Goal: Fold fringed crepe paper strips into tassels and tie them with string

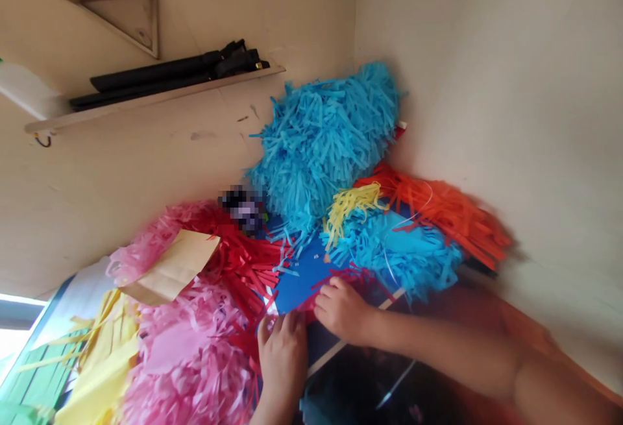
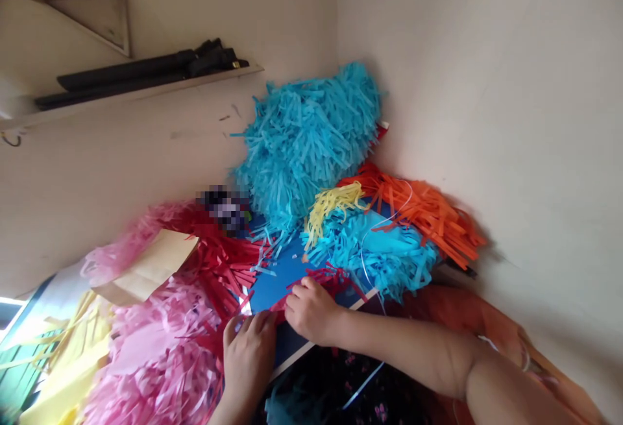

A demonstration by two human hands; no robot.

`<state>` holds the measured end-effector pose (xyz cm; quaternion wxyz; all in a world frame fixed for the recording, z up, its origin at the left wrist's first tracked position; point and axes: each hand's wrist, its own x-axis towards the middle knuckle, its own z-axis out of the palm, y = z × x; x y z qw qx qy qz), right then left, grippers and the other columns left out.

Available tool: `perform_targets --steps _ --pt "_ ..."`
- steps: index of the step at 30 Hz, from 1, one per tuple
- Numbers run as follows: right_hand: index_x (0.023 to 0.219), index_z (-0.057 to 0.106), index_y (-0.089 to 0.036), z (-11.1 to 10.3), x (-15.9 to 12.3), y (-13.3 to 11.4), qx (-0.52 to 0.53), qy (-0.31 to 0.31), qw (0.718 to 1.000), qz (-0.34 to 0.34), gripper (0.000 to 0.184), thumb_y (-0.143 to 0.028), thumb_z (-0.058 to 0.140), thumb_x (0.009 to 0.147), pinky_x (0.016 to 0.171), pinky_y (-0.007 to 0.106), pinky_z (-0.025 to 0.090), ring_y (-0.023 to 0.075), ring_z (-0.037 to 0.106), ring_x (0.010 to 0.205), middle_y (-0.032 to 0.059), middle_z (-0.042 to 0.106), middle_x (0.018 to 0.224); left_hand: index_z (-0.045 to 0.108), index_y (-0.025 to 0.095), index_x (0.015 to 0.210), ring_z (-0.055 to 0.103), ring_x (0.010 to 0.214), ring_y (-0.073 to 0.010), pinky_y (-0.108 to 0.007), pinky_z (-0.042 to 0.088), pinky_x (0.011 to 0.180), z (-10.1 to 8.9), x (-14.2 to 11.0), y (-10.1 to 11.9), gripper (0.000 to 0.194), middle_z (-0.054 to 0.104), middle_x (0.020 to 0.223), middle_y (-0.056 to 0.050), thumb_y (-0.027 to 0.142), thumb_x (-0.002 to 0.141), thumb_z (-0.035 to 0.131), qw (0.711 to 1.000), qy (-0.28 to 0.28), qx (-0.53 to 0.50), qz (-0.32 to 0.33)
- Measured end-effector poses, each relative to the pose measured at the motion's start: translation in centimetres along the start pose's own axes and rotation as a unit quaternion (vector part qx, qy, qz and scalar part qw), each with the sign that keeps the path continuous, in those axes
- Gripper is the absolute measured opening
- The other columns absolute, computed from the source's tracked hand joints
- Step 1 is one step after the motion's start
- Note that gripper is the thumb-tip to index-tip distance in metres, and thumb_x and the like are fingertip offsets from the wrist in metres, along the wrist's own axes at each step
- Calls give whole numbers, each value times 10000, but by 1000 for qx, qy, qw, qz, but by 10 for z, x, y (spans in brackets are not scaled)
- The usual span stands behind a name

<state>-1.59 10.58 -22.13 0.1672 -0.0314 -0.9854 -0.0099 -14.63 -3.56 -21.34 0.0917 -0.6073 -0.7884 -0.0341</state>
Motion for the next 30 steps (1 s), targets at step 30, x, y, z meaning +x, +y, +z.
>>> perform_targets --steps 30 --pt "546 611 -182 -4 25 55 185 -169 939 236 291 -278 712 801 705 311 286 142 580 659 -15 683 652 719 228 708 642 898 -260 -418 399 815 3 7 -22 311 744 855 -39 342 938 544 976 -61 -130 -166"
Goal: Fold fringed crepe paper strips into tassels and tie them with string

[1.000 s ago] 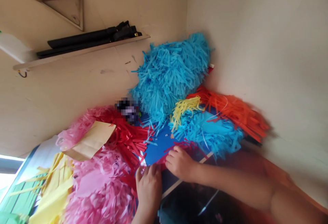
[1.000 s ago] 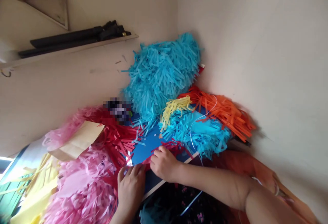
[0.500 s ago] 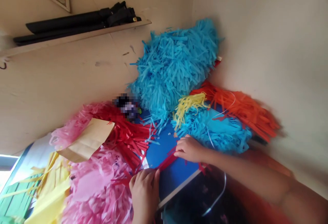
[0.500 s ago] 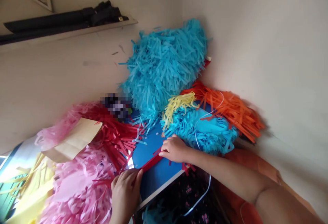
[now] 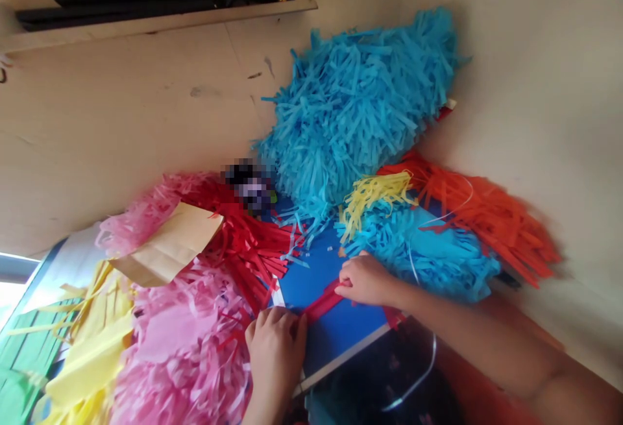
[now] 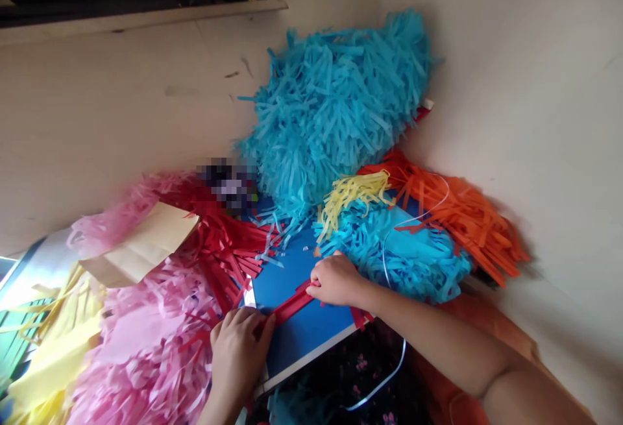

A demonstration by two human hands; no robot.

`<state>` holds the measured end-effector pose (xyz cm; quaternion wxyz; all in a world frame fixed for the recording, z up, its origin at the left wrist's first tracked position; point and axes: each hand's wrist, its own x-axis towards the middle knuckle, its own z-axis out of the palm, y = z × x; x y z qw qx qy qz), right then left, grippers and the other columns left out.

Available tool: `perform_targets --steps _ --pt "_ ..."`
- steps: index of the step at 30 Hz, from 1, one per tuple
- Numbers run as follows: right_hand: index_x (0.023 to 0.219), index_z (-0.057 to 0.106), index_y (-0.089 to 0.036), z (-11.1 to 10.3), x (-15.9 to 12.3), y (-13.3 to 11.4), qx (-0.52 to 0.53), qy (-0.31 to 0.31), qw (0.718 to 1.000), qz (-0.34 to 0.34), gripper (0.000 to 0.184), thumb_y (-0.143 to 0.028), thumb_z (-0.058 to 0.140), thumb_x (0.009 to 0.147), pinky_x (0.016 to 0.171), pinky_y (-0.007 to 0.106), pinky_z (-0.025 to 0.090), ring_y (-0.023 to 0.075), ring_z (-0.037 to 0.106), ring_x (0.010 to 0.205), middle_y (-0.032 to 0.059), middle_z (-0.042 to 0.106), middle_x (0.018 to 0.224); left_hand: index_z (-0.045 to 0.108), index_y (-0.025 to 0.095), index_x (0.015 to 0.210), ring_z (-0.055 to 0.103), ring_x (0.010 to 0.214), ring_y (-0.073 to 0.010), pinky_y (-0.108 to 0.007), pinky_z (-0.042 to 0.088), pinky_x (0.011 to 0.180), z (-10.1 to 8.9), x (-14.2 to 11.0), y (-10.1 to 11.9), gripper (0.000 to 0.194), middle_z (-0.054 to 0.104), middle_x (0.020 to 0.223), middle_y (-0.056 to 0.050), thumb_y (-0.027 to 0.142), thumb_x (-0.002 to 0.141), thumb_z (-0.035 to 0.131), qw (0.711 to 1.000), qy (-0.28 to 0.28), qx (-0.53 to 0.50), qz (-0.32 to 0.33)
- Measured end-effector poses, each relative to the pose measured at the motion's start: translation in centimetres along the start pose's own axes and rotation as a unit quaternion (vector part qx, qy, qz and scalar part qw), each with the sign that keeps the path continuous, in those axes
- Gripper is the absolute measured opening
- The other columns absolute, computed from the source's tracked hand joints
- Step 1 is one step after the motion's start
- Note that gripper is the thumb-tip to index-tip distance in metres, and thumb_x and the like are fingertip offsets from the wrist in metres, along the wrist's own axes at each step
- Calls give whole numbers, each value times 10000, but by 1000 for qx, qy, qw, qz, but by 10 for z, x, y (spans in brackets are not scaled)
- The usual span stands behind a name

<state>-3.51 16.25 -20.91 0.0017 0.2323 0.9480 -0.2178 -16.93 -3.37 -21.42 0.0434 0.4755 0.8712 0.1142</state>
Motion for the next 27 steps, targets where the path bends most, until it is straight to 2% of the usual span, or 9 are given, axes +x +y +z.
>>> perform_targets --steps 5,7,10,13,16,18,20,23,27 --pt "529 582 -177 0 2 -1 8 -14 1000 14 312 -285 706 794 709 306 288 140 576 638 -19 669 624 702 223 709 641 873 -261 -425 407 813 -3 0 2 282 736 827 -37 336 931 569 1000 -11 24 -9" --pt "575 598 -183 1 3 0 10 -6 1000 21 273 -301 728 784 708 301 293 140 579 632 -25 670 632 715 209 816 640 892 -276 -444 412 834 -2 0 3 186 740 872 -56 323 916 607 999 21 43 -4" --pt "738 646 -201 -1 2 6 5 27 999 29 177 -328 766 771 725 306 307 161 601 675 -28 691 694 710 226 1051 619 1019 -295 -457 397 908 0 -1 4 175 744 1057 -61 197 889 652 991 67 65 92" --pt "923 666 -201 -7 -5 9 -16 90 995 42 163 -285 748 809 811 351 311 227 623 880 37 726 916 708 264 1035 628 976 -251 -435 389 915 2 0 5 230 752 979 2 104 887 634 977 23 61 202" --pt "958 663 -206 -6 -19 2 -59 151 983 -91 58 -226 628 916 855 383 295 229 585 940 55 706 968 704 246 1030 634 900 -227 -428 395 898 3 2 4 221 741 914 8 95 893 618 972 12 60 229" --pt "864 647 -186 2 -26 -6 -116 162 950 -239 165 -154 518 963 844 385 297 197 558 823 35 680 832 704 250 1039 634 870 -213 -416 396 894 2 3 4 260 734 913 9 68 880 609 970 21 56 235" --pt "796 625 -161 12 -28 -11 -180 165 914 -325 251 -96 454 967 836 394 299 187 520 740 34 644 748 711 244 993 632 834 -208 -417 391 895 1 3 7 254 720 874 9 56 860 604 970 31 55 234" --pt "752 623 -146 20 -20 -10 -231 167 887 -363 277 -95 451 963 829 408 296 189 499 702 47 633 723 711 218 885 630 829 -226 -447 376 913 -1 3 15 141 708 834 -8 120 859 613 971 52 66 222" --pt "763 631 -158 17 -7 -3 -201 124 912 -336 206 -172 524 939 871 430 288 192 519 733 43 660 753 701 216 838 634 845 -242 -470 360 953 3 3 23 70 701 809 -13 238 866 641 973 84 76 202"
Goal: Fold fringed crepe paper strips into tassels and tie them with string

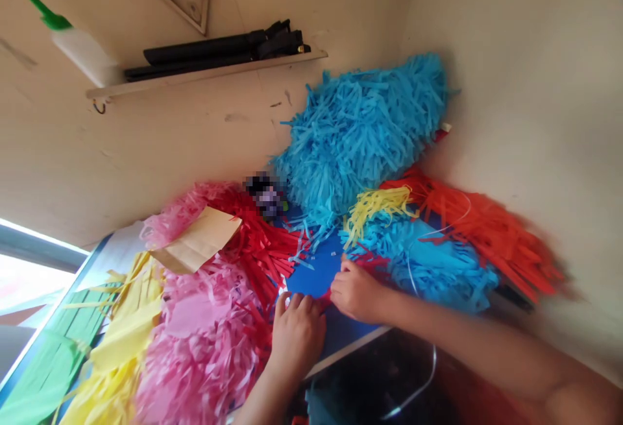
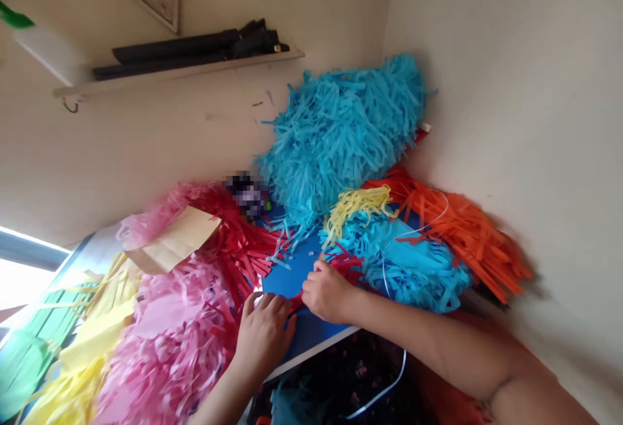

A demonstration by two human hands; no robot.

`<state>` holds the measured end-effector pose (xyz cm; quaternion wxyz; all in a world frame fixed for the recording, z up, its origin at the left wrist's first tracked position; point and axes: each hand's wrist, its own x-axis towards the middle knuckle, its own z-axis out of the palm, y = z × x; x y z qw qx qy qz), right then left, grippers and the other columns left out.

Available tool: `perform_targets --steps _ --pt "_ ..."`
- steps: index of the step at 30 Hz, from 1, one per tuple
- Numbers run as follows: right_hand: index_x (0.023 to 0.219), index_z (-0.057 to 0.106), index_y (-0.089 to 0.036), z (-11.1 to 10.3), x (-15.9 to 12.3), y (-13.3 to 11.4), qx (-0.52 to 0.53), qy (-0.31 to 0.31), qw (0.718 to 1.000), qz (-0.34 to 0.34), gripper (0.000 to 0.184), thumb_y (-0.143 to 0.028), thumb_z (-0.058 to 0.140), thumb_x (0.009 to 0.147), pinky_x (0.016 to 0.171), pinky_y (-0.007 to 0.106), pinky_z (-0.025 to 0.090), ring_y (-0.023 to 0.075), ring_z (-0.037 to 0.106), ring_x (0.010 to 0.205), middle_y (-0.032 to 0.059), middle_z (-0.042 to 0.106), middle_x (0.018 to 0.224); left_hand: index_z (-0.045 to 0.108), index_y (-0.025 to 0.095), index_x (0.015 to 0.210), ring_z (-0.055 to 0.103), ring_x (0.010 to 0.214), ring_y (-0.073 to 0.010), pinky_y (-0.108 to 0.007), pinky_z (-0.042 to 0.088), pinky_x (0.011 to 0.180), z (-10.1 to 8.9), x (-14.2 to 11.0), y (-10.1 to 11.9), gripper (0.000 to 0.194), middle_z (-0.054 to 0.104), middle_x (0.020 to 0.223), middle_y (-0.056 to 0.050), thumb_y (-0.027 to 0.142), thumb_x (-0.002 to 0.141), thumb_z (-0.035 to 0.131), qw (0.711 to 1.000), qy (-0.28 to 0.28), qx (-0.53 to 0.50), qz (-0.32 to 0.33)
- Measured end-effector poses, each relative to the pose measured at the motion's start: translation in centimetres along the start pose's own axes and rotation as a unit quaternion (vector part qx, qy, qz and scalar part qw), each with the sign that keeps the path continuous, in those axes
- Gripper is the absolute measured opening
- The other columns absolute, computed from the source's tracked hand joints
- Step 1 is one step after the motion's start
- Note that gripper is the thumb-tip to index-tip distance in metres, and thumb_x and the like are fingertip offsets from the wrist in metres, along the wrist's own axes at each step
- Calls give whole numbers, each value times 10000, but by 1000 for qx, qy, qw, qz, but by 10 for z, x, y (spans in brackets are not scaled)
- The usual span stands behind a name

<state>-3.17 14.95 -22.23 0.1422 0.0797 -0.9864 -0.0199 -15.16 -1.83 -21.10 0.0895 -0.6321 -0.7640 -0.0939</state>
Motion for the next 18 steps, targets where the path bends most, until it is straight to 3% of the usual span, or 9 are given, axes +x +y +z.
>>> perform_targets --steps 5,8,12,16,18 --pt "789 654 -183 -6 4 -4 57 -19 995 84 144 -246 591 901 884 422 278 206 538 817 36 690 816 684 206 765 635 819 -235 -461 357 965 9 1 0 107 689 766 -17 146 838 633 999 27 22 -14" --pt "886 649 -176 -4 3 -14 37 20 997 67 117 -274 594 920 839 405 281 221 522 860 52 685 900 691 207 759 634 801 -227 -464 342 983 12 -3 -1 153 687 744 -5 130 866 614 999 38 23 -12" --pt "769 610 -171 9 -8 -18 -13 70 997 21 235 -127 495 969 736 373 260 188 469 734 23 619 719 728 220 858 636 823 -220 -454 335 979 12 -18 -5 199 723 823 2 86 888 585 999 43 11 2" --pt "805 643 -182 15 -29 -5 53 100 992 62 217 -171 523 985 732 356 266 173 498 749 14 652 757 739 239 1016 646 846 -215 -430 346 941 14 -36 -17 288 757 899 -2 74 918 526 996 75 -45 17" --pt "840 674 -193 15 -37 2 101 100 986 88 149 -203 589 961 763 350 279 169 534 793 13 681 821 746 253 991 647 827 -209 -423 351 919 15 -40 -23 296 763 885 -2 116 949 488 991 95 -93 3"
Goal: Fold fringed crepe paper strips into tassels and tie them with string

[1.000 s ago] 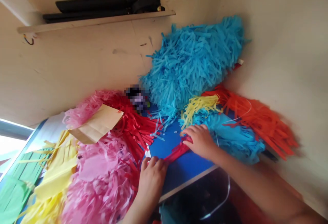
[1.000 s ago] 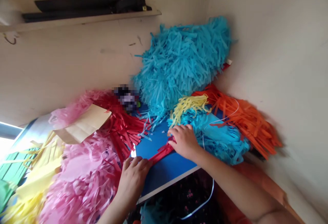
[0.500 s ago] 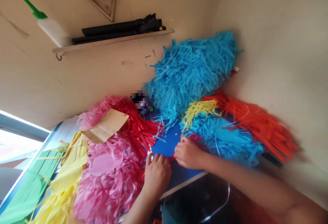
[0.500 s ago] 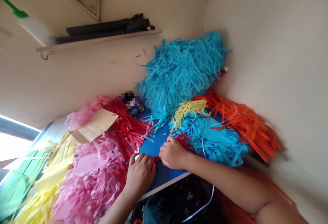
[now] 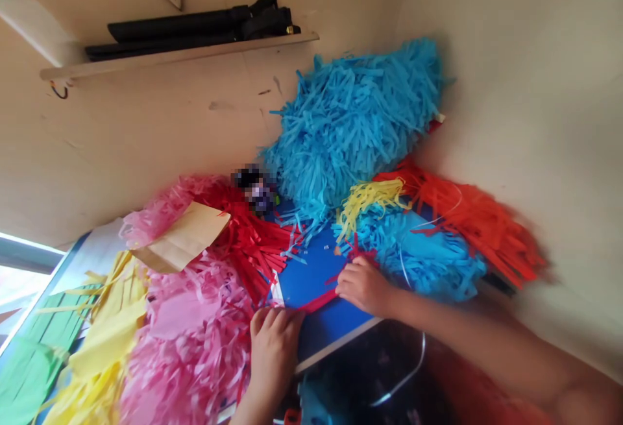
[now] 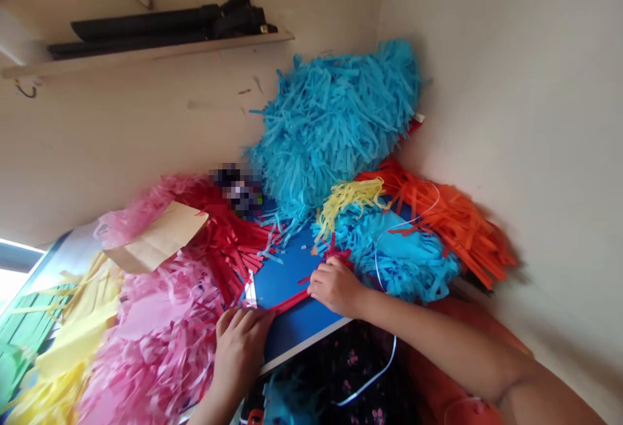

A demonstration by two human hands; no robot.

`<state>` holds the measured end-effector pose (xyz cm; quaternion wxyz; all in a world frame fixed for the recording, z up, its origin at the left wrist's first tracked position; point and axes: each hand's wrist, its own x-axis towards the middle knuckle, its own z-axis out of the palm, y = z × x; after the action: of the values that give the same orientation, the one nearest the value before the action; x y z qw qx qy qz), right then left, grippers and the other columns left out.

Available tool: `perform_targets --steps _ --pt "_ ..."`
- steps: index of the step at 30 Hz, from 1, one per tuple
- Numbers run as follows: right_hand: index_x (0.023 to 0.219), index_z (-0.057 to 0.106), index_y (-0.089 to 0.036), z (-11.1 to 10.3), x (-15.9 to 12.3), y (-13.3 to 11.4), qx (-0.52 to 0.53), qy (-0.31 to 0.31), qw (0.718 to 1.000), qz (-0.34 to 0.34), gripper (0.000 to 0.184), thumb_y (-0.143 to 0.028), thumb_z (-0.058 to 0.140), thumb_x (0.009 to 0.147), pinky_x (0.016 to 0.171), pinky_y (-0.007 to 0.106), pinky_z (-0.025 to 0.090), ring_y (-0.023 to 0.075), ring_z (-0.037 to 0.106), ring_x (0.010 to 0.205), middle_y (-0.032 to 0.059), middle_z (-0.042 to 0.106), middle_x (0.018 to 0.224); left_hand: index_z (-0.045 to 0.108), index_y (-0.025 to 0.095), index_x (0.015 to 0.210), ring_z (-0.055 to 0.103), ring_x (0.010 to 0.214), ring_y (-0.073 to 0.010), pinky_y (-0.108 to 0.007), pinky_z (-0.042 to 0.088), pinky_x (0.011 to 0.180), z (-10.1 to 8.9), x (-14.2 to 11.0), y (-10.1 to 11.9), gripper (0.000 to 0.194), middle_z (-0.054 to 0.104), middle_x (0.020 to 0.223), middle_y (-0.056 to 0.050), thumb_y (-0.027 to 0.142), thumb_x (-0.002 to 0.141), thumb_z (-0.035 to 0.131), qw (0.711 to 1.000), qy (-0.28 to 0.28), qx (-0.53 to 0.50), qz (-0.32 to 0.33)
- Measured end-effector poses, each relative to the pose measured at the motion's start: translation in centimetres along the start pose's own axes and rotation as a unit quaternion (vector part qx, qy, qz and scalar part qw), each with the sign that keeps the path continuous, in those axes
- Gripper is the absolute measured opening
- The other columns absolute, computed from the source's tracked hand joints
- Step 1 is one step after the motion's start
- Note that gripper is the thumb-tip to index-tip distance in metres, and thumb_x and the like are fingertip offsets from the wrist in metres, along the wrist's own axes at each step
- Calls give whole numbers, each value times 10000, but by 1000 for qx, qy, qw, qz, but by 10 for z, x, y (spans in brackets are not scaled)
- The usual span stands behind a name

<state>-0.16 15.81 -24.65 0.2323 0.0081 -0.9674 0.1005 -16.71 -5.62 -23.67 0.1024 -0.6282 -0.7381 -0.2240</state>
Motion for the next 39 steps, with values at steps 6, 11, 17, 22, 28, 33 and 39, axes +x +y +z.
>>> perform_targets --steps 6,11,17,22,28,33,39 --pt "758 708 -204 -4 1 6 100 -26 987 121 96 -198 760 838 799 329 336 168 586 837 2 686 834 748 283 829 651 825 -206 -406 365 875 -4 5 -7 271 761 842 2 317 972 521 991 -23 -86 -103" --pt "753 714 -202 -10 7 4 144 -32 975 164 112 -244 808 795 822 336 356 177 598 853 3 684 848 727 252 835 636 842 -223 -417 389 861 -6 9 -8 239 736 846 -20 324 962 538 986 -70 -69 -131" --pt "699 691 -186 -10 11 4 131 -51 969 202 152 -225 801 797 790 327 333 165 583 814 -4 671 817 689 242 796 611 840 -235 -420 390 839 -4 12 -8 213 692 817 -21 314 941 550 982 -108 -40 -148" --pt "647 662 -179 -9 16 3 125 -60 966 218 183 -197 799 766 764 322 315 157 562 777 -11 655 768 679 250 799 602 830 -228 -413 385 829 -2 11 -11 213 684 816 -16 322 941 537 981 -119 -43 -147" --pt "622 651 -189 -12 23 1 93 -105 961 237 193 -206 761 780 777 333 307 173 557 817 -10 656 769 674 241 777 593 815 -231 -415 390 812 -2 15 -10 216 679 799 -23 327 930 548 979 -135 -38 -149" --pt "743 654 -193 -17 29 -2 67 -131 958 248 149 -262 782 773 788 339 316 190 555 852 -5 671 808 704 230 869 608 883 -258 -441 418 842 -8 22 -3 91 705 879 -43 253 882 617 980 -122 6 -154" --pt "840 671 -206 -19 27 -17 -30 -106 989 95 73 -173 637 896 873 416 281 232 512 1006 32 699 1039 750 387 1021 612 978 -284 -489 383 914 -13 25 7 324 747 991 -5 126 857 651 994 -86 72 -1"
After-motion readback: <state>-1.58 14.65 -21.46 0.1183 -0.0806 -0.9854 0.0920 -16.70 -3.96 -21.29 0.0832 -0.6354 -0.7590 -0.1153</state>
